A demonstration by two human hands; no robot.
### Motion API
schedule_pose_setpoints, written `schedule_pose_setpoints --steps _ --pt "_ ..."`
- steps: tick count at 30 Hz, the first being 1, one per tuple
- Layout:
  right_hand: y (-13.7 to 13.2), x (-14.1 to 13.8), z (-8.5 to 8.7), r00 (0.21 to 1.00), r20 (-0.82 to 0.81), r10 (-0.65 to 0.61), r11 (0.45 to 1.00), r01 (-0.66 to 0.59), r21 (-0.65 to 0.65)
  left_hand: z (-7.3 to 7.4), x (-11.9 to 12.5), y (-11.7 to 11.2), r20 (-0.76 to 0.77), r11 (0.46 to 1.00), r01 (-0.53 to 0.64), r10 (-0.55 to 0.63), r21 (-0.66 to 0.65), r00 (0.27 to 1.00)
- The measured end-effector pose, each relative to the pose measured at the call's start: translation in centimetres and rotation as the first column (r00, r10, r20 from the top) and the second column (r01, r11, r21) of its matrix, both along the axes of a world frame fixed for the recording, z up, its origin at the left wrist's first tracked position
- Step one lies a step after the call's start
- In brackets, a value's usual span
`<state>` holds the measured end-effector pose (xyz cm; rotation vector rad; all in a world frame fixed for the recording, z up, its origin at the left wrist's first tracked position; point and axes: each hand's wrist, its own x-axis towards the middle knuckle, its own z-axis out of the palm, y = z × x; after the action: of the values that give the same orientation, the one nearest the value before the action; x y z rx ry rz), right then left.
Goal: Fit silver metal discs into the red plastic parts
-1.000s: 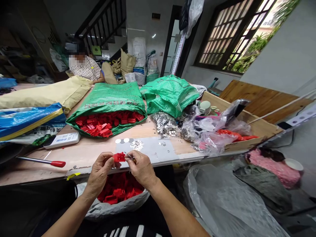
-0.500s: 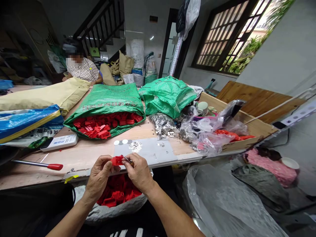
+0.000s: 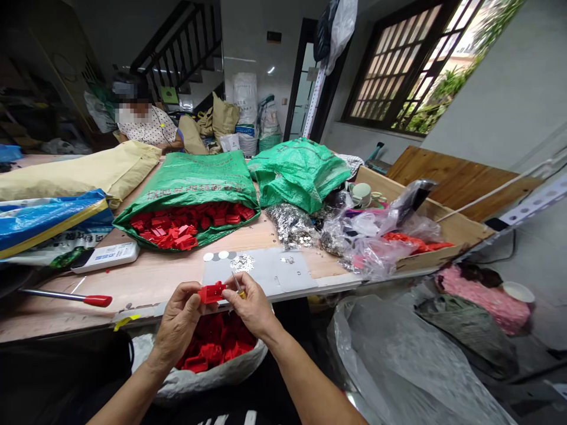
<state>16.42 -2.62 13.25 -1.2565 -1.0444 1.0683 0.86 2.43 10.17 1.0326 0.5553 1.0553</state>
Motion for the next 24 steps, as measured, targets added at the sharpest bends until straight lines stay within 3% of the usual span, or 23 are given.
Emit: schedule_pose_setpoints --steps 3,6,10,13,16,19,24 --pt "0.0 -0.1 0.2 1.0 -0.014 0.022 1.0 -0.022 0.009 -0.2 -0.3 0.0 -0.058 0.997 0.015 -0.011 0.07 0.998" --pt "-0.1 0.1 0.0 0.999 -0.001 0.044 0.998 -0.044 0.036 0.2 -0.6 0.4 -0.211 0.969 0.011 0.042 0.245 0.977" --pt "-0.3 0.1 -0.4 0.996 0.005 0.089 0.995 -0.089 0.049 1.3 -0.8 0.9 -0.353 0.822 -0.003 0.248 0.569 0.902" --pt "-0.4 0.1 -0.5 0.994 0.013 0.108 0.993 -0.109 0.04 1.8 -0.6 0.6 -0.342 0.76 -0.003 0.296 0.65 0.892" --pt "-0.4 0.1 -0.5 0.994 0.057 0.096 0.995 -0.098 0.035 1.7 -0.4 -0.1 -0.342 0.762 0.002 0.288 0.648 0.894" --pt "-0.5 0.1 -0.7 0.993 0.058 0.1 0.994 -0.101 0.027 1.4 -0.3 -0.7 -0.35 0.799 -0.017 0.282 0.601 0.893" --pt "-0.4 0.1 -1.2 0.992 -0.039 0.119 0.993 -0.119 -0.019 1.3 -0.3 -0.6 -0.339 0.839 -0.065 0.288 0.54 0.895"
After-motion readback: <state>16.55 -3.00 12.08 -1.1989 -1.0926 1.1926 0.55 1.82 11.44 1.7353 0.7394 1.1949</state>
